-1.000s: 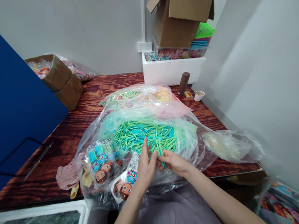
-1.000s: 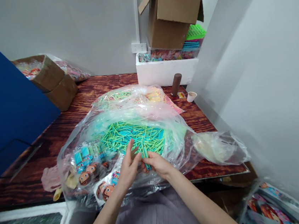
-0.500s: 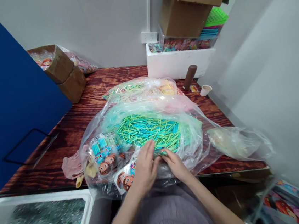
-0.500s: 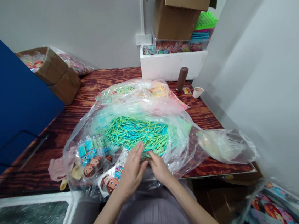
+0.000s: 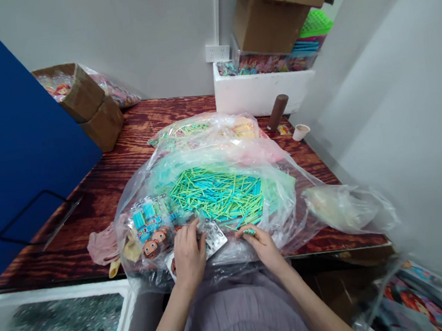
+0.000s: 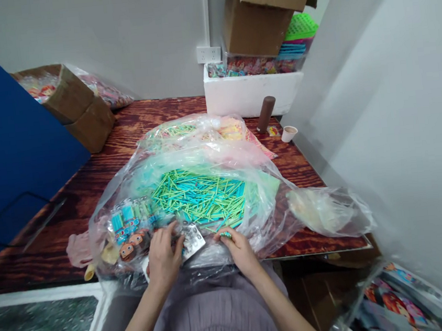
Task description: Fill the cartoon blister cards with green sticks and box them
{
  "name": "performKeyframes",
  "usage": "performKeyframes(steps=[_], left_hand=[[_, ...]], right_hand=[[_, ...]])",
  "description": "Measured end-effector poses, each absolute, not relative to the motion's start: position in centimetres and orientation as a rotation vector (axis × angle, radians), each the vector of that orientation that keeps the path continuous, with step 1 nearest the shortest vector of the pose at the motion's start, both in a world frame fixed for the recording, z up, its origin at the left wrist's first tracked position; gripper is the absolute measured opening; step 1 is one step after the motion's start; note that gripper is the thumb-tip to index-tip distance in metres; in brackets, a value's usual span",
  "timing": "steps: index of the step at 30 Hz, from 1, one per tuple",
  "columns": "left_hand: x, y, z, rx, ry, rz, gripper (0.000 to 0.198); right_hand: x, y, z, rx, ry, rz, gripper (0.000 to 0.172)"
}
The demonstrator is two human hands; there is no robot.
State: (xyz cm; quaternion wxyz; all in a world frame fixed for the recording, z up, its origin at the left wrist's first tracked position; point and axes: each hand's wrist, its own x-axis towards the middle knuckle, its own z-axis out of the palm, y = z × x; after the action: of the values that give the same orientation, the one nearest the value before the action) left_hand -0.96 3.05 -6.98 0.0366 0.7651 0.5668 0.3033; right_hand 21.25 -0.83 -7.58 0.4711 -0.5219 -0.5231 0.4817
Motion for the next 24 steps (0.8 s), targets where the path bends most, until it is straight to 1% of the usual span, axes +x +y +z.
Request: performKeyframes(steps=[2,3,8,16,20,24], left_hand=[[-1.1,3.0,-6.8,2.329,1.668,0.976,0.018],[-1.2,2.9,-6.7,2.328,1.624,0.978,0.017],[-1.5,3.0,-6.7,2.330,1.540,0.954,0.023],[-2.0,3.0,-7.3,2.376,1.633,0.939,0.028],[-2.5,3.5,-6.7,2.431,1.708,0.803,0.039],[-2.7,4.0,-6.0,2.404,1.767,0.793,0.046]], right_hand=[[21.4,-0.9,-8.0,-1.279,-1.267,1.181,0.016],[21.4,-1.0,-8.2,-1.278,-1.264,1.181,0.016],[21.3,-1.1,-8.6,-1.273,-1.250,1.175,0.016],[21.2,-1.2,-8.8,-1.265,-1.229,1.158,0.018],[21.1,-1.2,-8.7,-1.265,-1.214,1.156,0.019],[21.0,-1.2,-8.6,-1.267,-1.192,1.154,0.020]])
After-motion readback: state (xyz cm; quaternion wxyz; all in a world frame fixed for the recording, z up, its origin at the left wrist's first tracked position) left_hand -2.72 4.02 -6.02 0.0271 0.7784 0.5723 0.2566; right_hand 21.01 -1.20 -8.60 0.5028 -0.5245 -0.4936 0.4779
